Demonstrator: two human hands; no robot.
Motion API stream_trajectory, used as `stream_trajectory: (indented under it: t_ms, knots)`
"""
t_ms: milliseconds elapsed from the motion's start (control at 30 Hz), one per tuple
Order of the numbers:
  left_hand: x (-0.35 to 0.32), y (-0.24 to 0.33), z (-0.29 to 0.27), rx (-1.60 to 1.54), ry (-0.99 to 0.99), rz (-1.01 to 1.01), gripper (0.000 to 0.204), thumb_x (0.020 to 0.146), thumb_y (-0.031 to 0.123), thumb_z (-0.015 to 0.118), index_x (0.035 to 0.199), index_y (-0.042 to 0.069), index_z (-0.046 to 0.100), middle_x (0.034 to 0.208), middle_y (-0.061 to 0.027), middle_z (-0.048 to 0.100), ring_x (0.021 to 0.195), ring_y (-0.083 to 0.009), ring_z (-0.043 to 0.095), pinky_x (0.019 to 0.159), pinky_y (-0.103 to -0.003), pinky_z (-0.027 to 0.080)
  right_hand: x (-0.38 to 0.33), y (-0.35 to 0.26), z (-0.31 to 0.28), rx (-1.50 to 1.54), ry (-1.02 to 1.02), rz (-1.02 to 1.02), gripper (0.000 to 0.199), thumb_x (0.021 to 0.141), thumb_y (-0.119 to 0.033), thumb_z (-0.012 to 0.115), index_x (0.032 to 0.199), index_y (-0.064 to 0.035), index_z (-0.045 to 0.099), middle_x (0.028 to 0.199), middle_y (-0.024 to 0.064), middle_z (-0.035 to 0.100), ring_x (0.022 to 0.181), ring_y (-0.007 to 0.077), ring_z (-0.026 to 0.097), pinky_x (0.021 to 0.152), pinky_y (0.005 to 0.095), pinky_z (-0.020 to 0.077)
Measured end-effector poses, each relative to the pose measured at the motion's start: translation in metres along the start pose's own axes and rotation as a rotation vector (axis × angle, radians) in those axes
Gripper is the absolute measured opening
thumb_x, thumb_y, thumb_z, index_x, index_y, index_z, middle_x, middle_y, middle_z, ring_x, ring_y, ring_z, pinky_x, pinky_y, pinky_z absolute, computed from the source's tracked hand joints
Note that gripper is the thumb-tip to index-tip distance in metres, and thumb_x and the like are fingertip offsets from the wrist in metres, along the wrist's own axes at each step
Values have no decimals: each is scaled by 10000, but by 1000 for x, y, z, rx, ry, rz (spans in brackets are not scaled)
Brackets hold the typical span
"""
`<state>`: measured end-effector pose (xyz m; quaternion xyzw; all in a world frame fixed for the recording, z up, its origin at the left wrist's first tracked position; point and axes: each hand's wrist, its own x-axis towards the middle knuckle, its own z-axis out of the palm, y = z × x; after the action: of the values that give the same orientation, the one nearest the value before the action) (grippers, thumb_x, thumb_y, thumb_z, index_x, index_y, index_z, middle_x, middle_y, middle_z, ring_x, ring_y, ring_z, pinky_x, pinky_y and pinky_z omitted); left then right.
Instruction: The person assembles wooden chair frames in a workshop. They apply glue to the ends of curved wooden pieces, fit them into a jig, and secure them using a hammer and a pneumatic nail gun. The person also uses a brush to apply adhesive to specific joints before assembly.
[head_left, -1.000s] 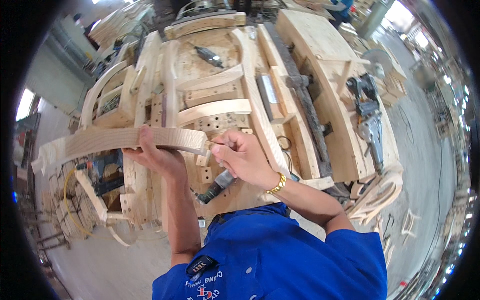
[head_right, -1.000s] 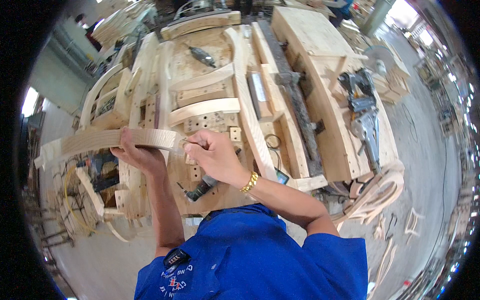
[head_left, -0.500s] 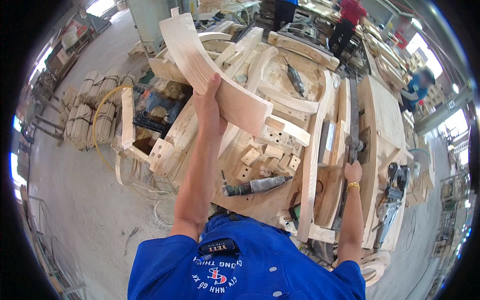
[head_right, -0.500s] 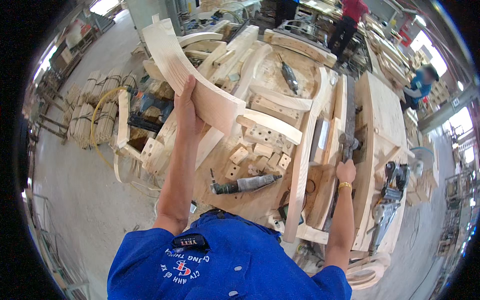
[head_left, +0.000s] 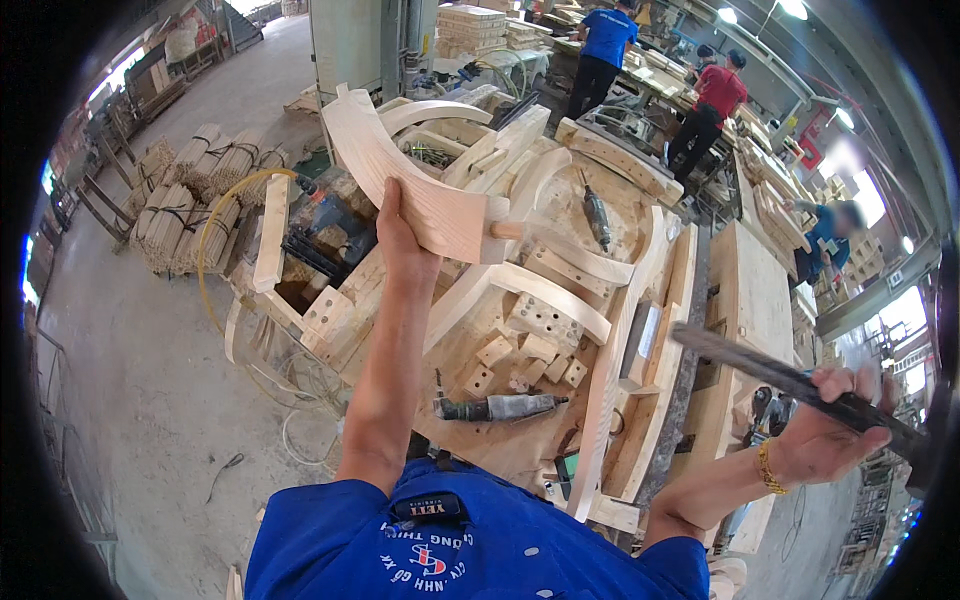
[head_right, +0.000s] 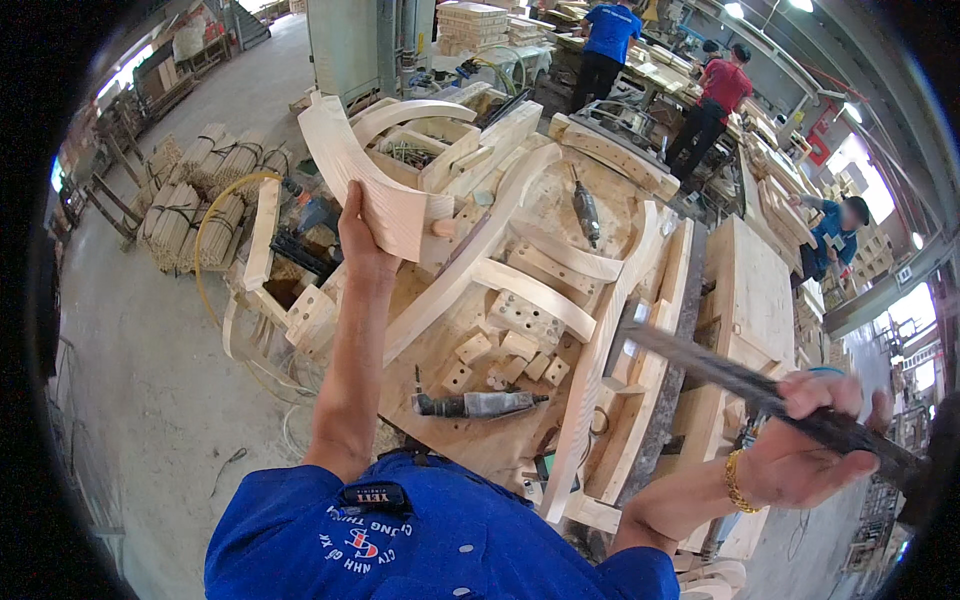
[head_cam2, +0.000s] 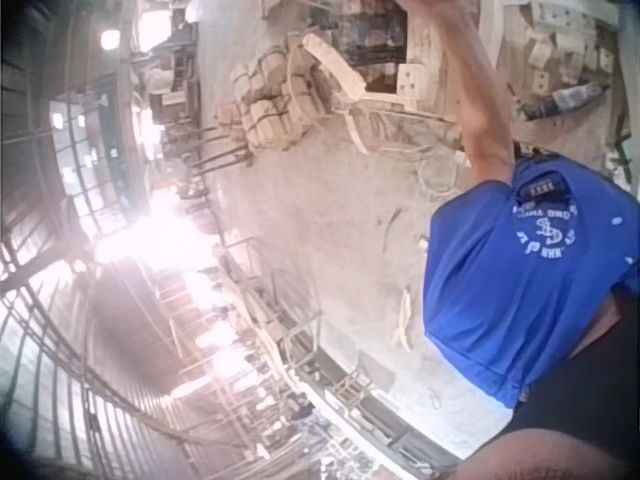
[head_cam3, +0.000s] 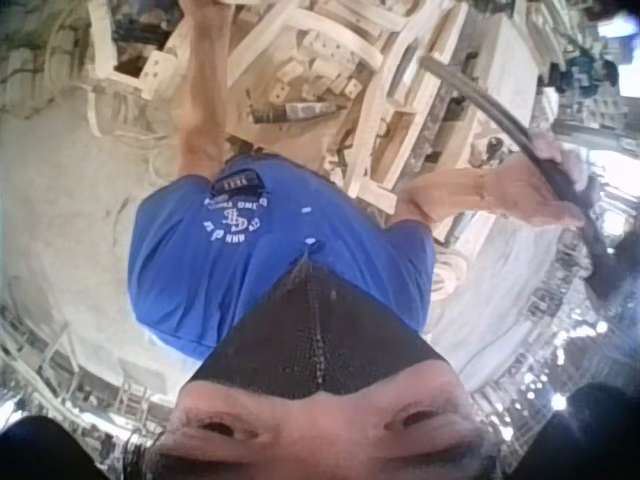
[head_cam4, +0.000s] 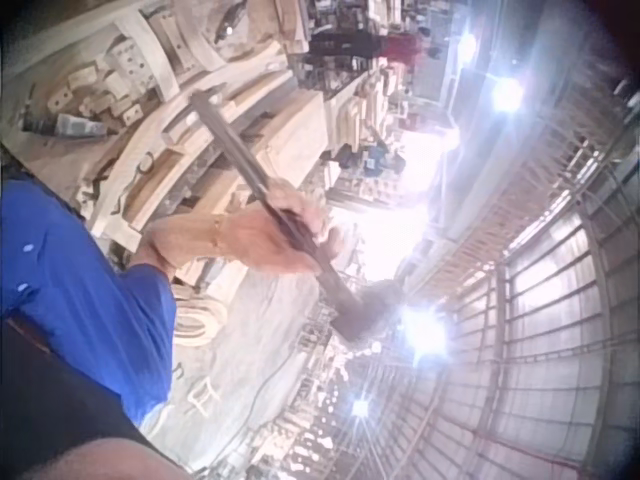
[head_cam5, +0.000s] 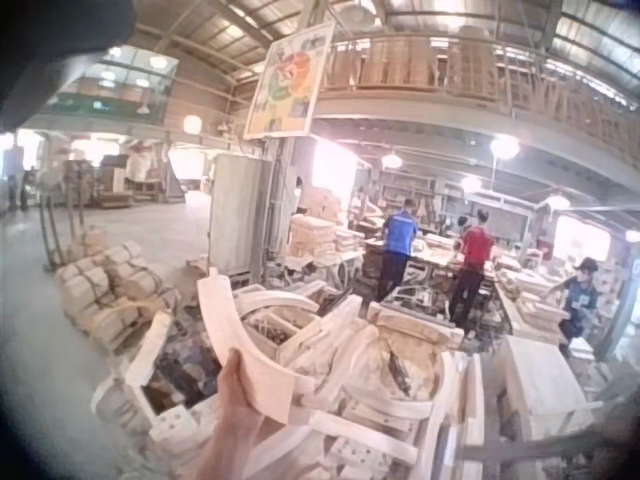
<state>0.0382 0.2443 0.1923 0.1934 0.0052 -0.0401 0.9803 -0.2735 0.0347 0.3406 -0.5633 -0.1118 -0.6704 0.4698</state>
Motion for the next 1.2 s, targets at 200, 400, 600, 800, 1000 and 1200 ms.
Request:
stream_trajectory:
  t_ms: [200,400,600,800,1000,1200]
  knots:
    - [-6,14,-6,-43,-63,24,332,918,295,546,1146,55,523,1020,-69,614,915,-198,615,797,-351,522,-51,12,50,-272,-76,277,381,892,-195,531,1180,35,434,661,54,530,423,110,486,393,229,397]
    - [-30,9,9,-99,-30,-19,291,906,260,573,1127,72,549,1019,-65,633,935,-198,619,823,-355,520,-88,57,93,-460,-871,589,264,809,-132,629,1043,-20,578,705,67,555,560,180,514,537,279,400]
    - [-15,36,-28,-118,-65,77,331,922,298,535,1143,54,515,1015,-64,610,933,-201,614,824,-366,523,-68,15,67,-347,-253,526,158,875,-204,535,812,-71,478,630,46,434,531,148,384,501,277,291]
    - [-15,35,-13,-171,-21,31,315,924,314,526,1128,75,541,1013,-60,628,906,-211,626,798,-377,524,-29,-26,55,124,18,194,340,932,-174,420,603,-103,374,512,-27,278,429,61,290,389,236,261]
    - [-37,39,3,-37,-169,143,420,951,355,453,1231,42,459,1075,-83,611,930,-222,620,821,-368,516,-114,52,91,-480,-836,323,208,816,-155,607,983,-33,594,634,49,536,576,121,539,487,263,415]
    - [-20,69,-24,-81,-104,176,377,923,378,513,1143,72,491,970,-63,603,873,-215,612,788,-374,513,-22,-18,71,-22,90,130,261,926,-292,433,833,-52,479,553,-35,360,484,38,391,432,196,257]
